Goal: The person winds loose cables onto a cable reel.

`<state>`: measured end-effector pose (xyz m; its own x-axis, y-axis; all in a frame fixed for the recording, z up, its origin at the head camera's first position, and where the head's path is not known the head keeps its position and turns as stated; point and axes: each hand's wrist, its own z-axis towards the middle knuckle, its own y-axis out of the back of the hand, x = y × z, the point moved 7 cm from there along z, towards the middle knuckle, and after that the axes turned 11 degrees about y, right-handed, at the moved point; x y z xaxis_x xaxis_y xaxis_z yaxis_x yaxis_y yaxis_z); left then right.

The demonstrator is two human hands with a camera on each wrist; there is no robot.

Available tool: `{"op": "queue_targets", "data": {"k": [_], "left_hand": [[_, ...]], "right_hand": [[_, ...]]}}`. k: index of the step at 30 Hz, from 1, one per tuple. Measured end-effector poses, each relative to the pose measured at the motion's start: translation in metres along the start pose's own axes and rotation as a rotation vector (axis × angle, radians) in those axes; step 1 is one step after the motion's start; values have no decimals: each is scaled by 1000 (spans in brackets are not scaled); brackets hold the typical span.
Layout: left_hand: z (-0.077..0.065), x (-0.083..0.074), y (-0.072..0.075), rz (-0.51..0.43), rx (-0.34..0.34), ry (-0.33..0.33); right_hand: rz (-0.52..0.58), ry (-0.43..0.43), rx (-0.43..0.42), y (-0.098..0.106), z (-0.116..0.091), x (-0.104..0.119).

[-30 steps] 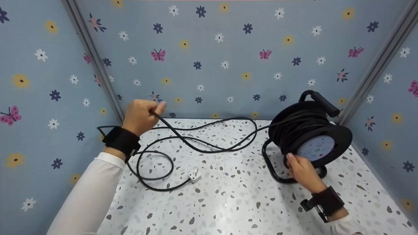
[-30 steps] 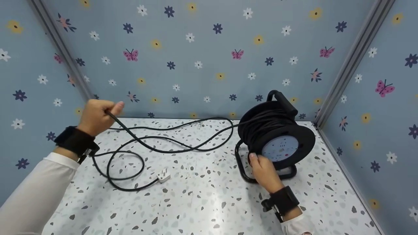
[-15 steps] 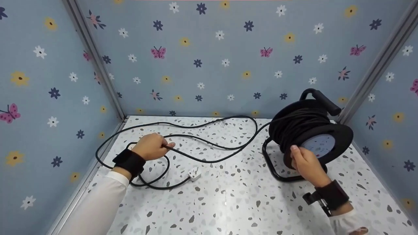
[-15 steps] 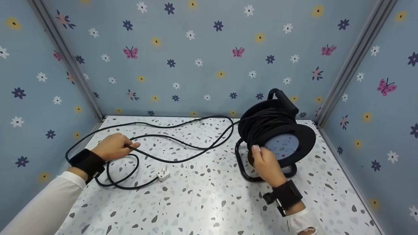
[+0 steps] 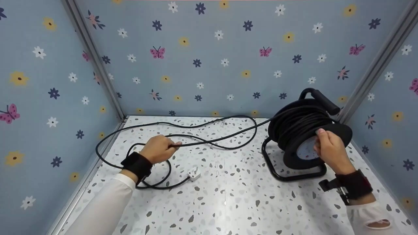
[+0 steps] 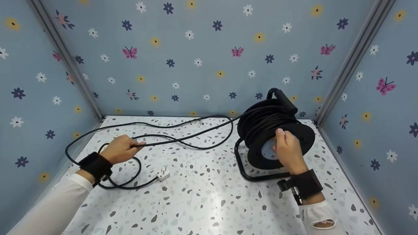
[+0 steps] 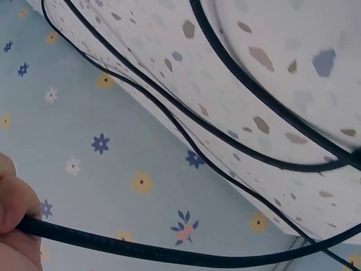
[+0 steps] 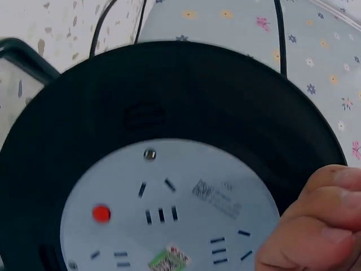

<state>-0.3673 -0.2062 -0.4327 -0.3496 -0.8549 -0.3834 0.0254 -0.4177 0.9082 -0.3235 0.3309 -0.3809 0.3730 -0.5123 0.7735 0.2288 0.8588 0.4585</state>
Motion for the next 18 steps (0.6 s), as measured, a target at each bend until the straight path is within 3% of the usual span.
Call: {"op": "queue_targets", "data": {"k": [7, 13, 18], "left_hand": [[-3, -24, -12, 68, -83, -131], [-4, -44, -26, 65, -66, -193], [1, -59, -39, 62, -52, -196]], "right_hand": [[-86, 0, -38, 22, 8, -4], [-266, 4, -94, 43, 11, -13], [-324, -23, -122, 59, 11, -27]]}}
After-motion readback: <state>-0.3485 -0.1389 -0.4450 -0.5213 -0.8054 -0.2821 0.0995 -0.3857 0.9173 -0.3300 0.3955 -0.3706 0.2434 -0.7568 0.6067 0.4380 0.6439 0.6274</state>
